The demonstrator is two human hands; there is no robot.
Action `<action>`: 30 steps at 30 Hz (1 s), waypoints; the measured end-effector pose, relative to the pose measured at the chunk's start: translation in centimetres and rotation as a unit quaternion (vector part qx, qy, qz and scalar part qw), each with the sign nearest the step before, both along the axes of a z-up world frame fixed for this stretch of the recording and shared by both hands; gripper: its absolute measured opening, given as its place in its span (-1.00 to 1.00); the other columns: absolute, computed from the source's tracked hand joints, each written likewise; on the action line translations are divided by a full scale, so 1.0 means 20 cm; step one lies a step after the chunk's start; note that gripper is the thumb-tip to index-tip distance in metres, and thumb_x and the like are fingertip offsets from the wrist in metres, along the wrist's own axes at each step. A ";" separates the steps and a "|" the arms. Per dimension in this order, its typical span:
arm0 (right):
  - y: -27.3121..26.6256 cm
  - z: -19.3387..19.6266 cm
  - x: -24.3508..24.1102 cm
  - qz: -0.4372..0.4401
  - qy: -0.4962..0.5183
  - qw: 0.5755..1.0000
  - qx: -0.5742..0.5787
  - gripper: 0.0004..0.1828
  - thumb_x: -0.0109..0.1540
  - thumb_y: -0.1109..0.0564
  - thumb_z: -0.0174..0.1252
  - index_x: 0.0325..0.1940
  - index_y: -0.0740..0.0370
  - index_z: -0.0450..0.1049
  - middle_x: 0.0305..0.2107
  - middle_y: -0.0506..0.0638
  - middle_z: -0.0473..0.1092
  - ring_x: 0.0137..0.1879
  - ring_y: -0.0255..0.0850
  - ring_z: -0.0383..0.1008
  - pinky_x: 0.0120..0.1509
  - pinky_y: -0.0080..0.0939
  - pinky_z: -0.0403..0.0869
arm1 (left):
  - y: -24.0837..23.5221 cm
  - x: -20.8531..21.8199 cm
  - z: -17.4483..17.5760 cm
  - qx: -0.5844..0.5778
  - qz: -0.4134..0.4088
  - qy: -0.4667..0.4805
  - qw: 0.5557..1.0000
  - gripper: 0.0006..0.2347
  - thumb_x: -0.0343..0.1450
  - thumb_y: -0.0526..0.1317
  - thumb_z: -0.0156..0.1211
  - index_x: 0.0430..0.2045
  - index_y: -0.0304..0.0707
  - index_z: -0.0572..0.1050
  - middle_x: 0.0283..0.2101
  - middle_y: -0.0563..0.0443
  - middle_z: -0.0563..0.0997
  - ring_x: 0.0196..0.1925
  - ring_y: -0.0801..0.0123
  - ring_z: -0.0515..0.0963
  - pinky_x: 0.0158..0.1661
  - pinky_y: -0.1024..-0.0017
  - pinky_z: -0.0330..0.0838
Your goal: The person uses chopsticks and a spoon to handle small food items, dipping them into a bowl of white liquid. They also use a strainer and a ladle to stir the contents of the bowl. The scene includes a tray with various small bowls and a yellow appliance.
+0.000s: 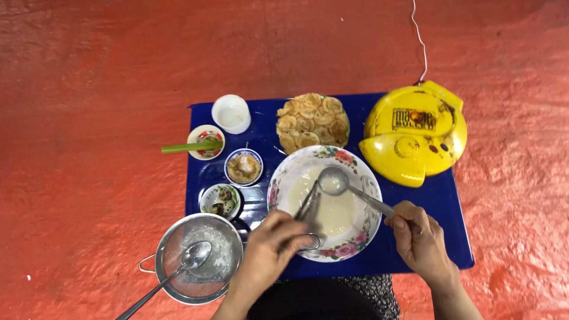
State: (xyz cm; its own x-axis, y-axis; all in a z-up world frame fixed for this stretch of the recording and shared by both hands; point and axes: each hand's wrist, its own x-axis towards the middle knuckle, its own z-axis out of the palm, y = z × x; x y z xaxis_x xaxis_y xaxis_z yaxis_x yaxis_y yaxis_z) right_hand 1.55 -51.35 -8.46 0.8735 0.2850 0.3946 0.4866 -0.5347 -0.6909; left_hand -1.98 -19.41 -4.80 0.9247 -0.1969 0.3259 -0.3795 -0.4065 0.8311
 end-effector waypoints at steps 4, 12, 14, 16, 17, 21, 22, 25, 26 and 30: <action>-0.01 0.03 -0.01 0.002 0.031 0.999 0.014 -0.85 0.42 0.08 -0.15 -0.20 0.17 0.18 -0.36 -0.03 0.44 -0.48 -0.28 0.34 -0.35 -0.30 0.30 | -0.02 -0.08 0.00 0.019 -0.036 -0.032 0.999 -0.86 0.40 -0.29 0.39 -0.23 -0.29 0.60 -0.29 -0.03 0.45 -0.40 0.31 0.51 -0.35 0.36 0.43; 0.04 0.12 -0.05 0.030 -0.009 0.998 0.060 -0.91 0.40 0.16 -0.08 -0.05 0.19 0.18 -0.32 0.06 0.50 -0.36 -0.28 0.50 -0.33 -0.36 0.39 | 0.00 -0.14 0.00 0.086 0.005 -0.062 0.994 -0.82 0.38 -0.29 0.41 -0.18 -0.21 0.60 -0.21 -0.02 0.47 -0.35 0.32 0.59 -0.35 0.42 0.59; 0.06 0.20 -0.06 0.030 -0.012 0.997 0.064 -0.92 0.40 0.15 -0.09 -0.10 0.19 0.17 -0.34 0.05 0.50 -0.26 -0.21 0.55 -0.26 -0.36 0.44 | 0.00 -0.13 -0.02 0.082 0.005 -0.066 0.994 -0.81 0.37 -0.28 0.42 -0.17 -0.20 0.62 -0.20 -0.03 0.48 -0.38 0.34 0.59 -0.37 0.43 0.60; 0.07 0.27 -0.07 0.028 -0.014 0.997 0.067 -0.91 0.40 0.15 -0.10 -0.15 0.18 0.16 -0.37 0.05 0.51 -0.16 -0.13 0.61 -0.20 -0.35 0.50 | -0.01 -0.12 -0.02 0.078 0.003 -0.070 0.994 -0.80 0.36 -0.28 0.43 -0.17 -0.19 0.63 -0.20 -0.04 0.49 -0.42 0.36 0.59 -0.39 0.44 0.61; 0.08 0.29 -0.08 0.030 -0.010 0.996 0.078 -0.92 0.39 0.15 -0.10 -0.15 0.18 0.17 -0.38 0.05 0.50 -0.18 -0.13 0.61 -0.16 -0.35 0.51 | -0.02 -0.11 -0.01 0.075 0.005 -0.064 0.995 -0.80 0.37 -0.28 0.42 -0.15 -0.20 0.63 -0.22 -0.05 0.49 -0.40 0.32 0.59 -0.41 0.41 0.57; 0.12 0.38 -0.07 0.046 -0.015 0.997 0.053 -0.92 0.38 0.13 -0.08 -0.14 0.15 0.19 -0.39 -0.04 0.53 -0.15 -0.19 0.63 -0.21 -0.43 0.49 | -0.04 -0.07 -0.02 0.094 0.019 -0.076 0.993 -0.80 0.37 -0.24 0.44 -0.17 -0.17 0.62 -0.26 -0.05 0.47 -0.41 0.30 0.60 -0.45 0.38 0.56; 0.13 0.39 -0.07 0.045 -0.016 0.997 0.053 -0.92 0.38 0.13 -0.08 -0.14 0.15 0.19 -0.39 -0.04 0.53 -0.15 -0.19 0.63 -0.21 -0.43 0.49 | -0.05 -0.06 0.01 0.094 0.019 -0.076 0.992 -0.80 0.37 -0.24 0.44 -0.17 -0.17 0.62 -0.26 -0.05 0.47 -0.41 0.30 0.60 -0.45 0.38 0.56; 0.16 0.42 -0.06 0.103 -0.017 0.992 0.069 -0.91 0.37 0.18 -0.06 -0.14 0.18 0.15 -0.39 0.10 0.49 -0.25 -0.17 0.59 -0.32 -0.35 0.47 | -0.07 -0.03 0.06 0.080 0.010 -0.075 0.994 -0.82 0.37 -0.28 0.43 -0.21 -0.28 0.60 -0.30 -0.05 0.48 -0.41 0.30 0.61 -0.42 0.40 0.57; 0.17 0.42 -0.06 0.122 -0.018 0.990 0.065 -0.90 0.37 0.20 -0.05 -0.14 0.19 0.15 -0.45 0.08 0.38 -0.35 -0.15 0.46 -0.36 -0.27 0.38 | -0.07 -0.02 0.07 0.077 0.001 -0.074 0.994 -0.80 0.37 -0.25 0.41 -0.20 -0.32 0.59 -0.31 -0.05 0.51 -0.41 0.32 0.61 -0.40 0.43 0.64; 0.24 0.41 -0.04 0.147 -0.028 0.989 0.014 -0.82 0.34 0.26 0.06 -0.10 0.25 0.17 -0.40 0.10 0.39 -0.36 -0.10 0.46 -0.30 -0.16 0.47 | -0.05 0.00 0.10 0.056 -0.002 -0.050 0.997 -0.76 0.39 -0.20 0.35 -0.17 -0.36 0.58 -0.30 -0.02 0.49 -0.45 0.36 0.57 -0.42 0.43 0.65</action>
